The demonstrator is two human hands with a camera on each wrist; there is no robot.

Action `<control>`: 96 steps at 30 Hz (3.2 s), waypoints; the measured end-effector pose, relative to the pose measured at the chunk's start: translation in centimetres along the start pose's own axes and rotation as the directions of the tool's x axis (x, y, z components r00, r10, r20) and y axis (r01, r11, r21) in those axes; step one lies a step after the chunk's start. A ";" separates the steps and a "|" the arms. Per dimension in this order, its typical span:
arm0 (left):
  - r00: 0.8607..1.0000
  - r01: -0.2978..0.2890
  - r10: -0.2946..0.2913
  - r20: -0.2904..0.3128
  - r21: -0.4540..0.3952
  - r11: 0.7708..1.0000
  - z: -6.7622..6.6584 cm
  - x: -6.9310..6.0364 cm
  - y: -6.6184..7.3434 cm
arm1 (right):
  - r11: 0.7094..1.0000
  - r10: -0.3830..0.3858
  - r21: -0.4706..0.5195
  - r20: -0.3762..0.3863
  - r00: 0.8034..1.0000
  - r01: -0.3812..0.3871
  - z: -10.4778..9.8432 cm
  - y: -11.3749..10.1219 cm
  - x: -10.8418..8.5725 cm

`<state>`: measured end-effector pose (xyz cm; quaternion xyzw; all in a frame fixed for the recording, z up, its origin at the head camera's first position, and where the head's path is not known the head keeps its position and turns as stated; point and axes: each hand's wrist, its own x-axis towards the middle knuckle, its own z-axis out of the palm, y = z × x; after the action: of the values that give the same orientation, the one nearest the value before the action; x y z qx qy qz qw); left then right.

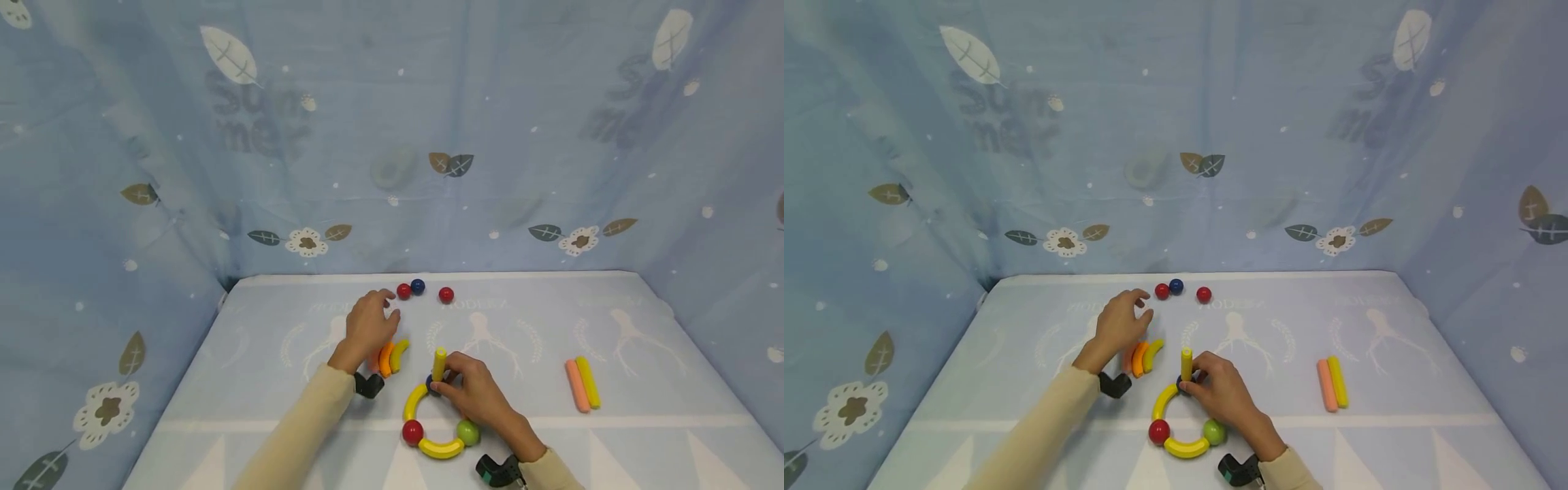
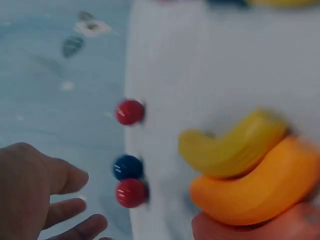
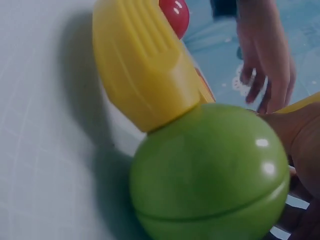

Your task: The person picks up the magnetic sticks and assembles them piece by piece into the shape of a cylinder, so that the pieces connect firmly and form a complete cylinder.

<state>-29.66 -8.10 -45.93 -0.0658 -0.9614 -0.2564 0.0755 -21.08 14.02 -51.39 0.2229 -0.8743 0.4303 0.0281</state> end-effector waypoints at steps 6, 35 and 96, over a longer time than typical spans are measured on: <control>0.988 0.009 -0.032 0.148 0.153 0.988 2.4 5.5 0.1 | 1.000 -0.013 0.011 0.013 1.000 0.013 -0.1 0.1 0.1; 0.917 -0.340 0.395 0.050 -0.420 0.841 -3.4 -0.8 1.9 | 0.999 0.035 -0.035 0.003 0.999 -0.035 -0.2 -0.1 -0.1; 0.927 -0.325 0.374 0.025 -0.441 0.836 5.5 -8.2 2.5 | 0.991 0.017 -0.134 -0.026 1.000 -0.020 -2.7 1.0 -1.4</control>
<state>-21.79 -3.94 -50.92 -0.2693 -0.8554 -0.4395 0.0517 -20.58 17.09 -50.78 0.2071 -0.9029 0.3734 0.0500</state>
